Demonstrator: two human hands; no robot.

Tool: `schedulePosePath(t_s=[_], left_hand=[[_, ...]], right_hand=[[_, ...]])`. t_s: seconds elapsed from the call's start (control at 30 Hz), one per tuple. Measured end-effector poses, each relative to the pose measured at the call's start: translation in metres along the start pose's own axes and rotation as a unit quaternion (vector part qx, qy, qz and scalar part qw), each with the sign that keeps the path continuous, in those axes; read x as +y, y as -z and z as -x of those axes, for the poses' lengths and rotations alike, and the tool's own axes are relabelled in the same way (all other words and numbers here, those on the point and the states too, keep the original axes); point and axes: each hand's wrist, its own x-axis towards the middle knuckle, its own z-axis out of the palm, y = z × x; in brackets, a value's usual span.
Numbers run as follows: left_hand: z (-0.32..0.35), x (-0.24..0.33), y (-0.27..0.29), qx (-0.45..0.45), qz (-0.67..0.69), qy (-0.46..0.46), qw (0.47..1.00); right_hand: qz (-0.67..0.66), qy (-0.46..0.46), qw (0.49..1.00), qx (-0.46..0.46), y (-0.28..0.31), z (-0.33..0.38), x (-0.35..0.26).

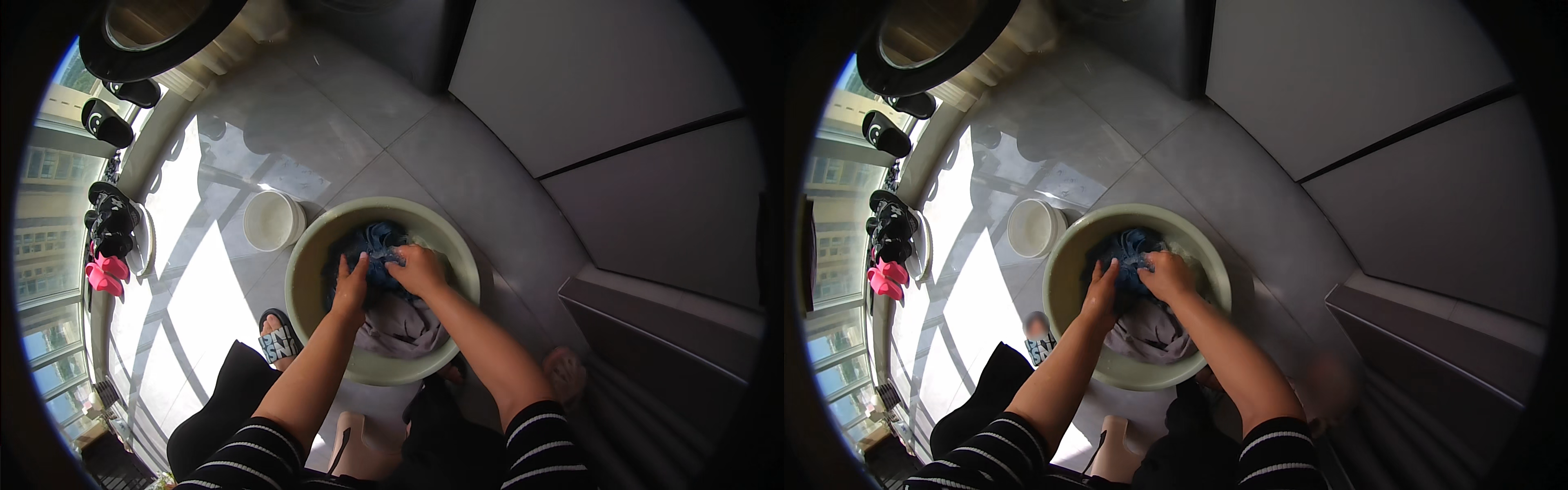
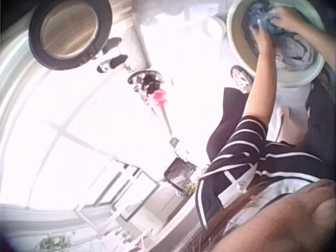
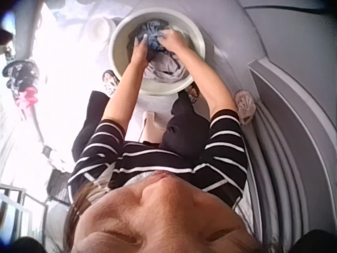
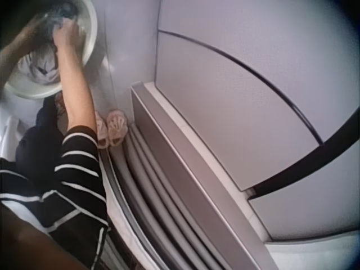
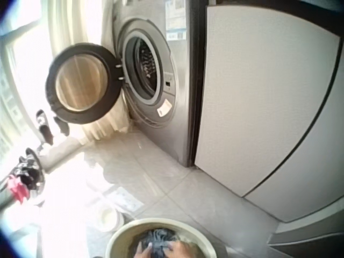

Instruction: The person rinses a grey and a blue cloth under a running tap in a sink. They then transfer the wet clothes into a green basin, add water and a white powder from a small container, and proceed to scrub and agitate the clothes by hand in the basin.

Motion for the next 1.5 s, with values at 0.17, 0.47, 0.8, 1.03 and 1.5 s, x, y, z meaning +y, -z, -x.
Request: schedulePosePath(t_s=[0.17,0.47,0.8,1.03,1.5], left_hand=[[0.044,0.058,0.006,-0.206,0.249,0.143,0.936],[0.049,0.012,0.029,-0.235,0.353,0.022,0.905],[0.033,-0.004,0.022,-0.373,0.465,0.196,0.778],[0.034,-0.020,0.011,-0.140,0.415,0.131,0.890],[0.029,-0.006,0.041,0.102,0.071,0.096,0.988]], right_hand=[[-0.067,0.234,0.970,-0.012,0.027,0.063,-0.107],[-0.082,0.240,0.954,0.160,0.030,0.080,-0.118],[0.007,0.302,0.948,0.103,0.001,0.099,-0.113],[0.027,0.231,0.954,0.188,-0.005,0.073,-0.083],[0.237,0.126,0.955,0.127,0.028,0.021,-0.029]])
